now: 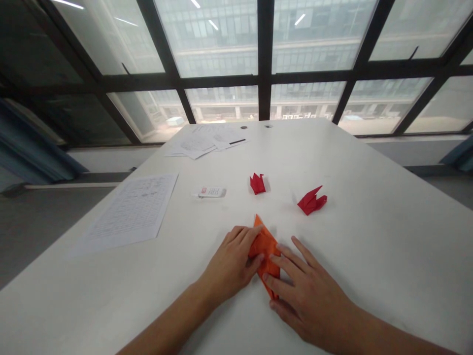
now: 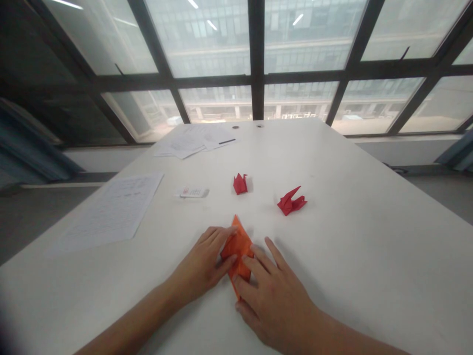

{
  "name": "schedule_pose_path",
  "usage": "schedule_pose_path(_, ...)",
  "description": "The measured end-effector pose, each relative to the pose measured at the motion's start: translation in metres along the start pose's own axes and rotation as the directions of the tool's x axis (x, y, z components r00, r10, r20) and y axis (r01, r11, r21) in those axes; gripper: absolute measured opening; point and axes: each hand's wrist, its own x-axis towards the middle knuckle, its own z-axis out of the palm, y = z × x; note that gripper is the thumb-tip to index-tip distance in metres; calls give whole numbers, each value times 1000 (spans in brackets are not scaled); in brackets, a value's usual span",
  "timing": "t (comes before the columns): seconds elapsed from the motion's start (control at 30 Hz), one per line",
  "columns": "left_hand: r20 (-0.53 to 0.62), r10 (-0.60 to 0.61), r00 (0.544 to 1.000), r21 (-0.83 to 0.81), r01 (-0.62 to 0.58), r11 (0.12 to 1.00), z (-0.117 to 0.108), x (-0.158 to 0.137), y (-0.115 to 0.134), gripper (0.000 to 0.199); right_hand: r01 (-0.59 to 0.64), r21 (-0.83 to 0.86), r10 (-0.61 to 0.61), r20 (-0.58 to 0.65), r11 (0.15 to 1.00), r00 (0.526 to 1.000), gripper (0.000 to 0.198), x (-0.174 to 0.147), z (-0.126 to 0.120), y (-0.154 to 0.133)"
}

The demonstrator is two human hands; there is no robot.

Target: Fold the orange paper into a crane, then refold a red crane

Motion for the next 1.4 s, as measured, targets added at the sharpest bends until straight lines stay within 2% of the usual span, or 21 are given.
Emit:
schedule_pose_path(0.2,2,31,1000,-89,-31,996,-1,0,-2,65,-20,27,21,-24,999,1000,37,-1,2,1)
schedule_pose_path(0.37,39,-28,999,-235,37,971,-1,0,-4,70,-24,42,25,-23,999,999,33,0,3,-1)
schedule_pose_path(0.47,51,-52,997,-248,63,967,0,0,-7,78,-26,44,27,-28,999,999,32,0,4,-3)
schedule_pose_path(0.53,44,-73,996,-223,81,972,-1,1,-7,72,-27,53,29,-41,998,999,32,0,5,-3)
schedule_pose_path(0.6,49,-58,997,-189,66,980,-2,2,-6,50,-24,56,28,-65,998,998,31,-1,6,-3)
schedule_pose_path(0.67,68,15,998,-160,-3,987,-4,3,-5,22,-24,54,29,-94,998,995,29,-1,7,-4)
schedule_pose_path(0.73,90,112,990,-131,-100,986,-7,3,-3,9,-33,52,39,-132,998,990,28,-2,8,-4)
schedule_pose_path(0.87,156,220,963,-68,-212,975,-16,1,-1,16,-40,74,52,-164,996,985,31,-2,10,-5)
schedule_pose_path(0.97,227,245,943,-42,-242,969,-26,-1,1,16,-22,92,37,-164,995,986,49,-2,11,-3)
schedule_pose_path(1.1,243,248,938,1,-256,967,-31,-1,1,17,-37,65,41,-66,997,997,68,-1,12,1)
schedule_pose_path(1.23,182,179,967,2,-182,983,-25,-5,-2,18,-33,10,32,6,999,999,63,0,11,4)
schedule_pose_path(1.33,146,94,985,-6,-94,996,-20,-7,-3,12,-14,-8,14,-11,1000,1000,55,1,10,6)
schedule_pose_path(1.4,144,76,987,12,-79,997,-17,-7,-1,11,-22,1,22,-35,1000,999,50,1,11,7)
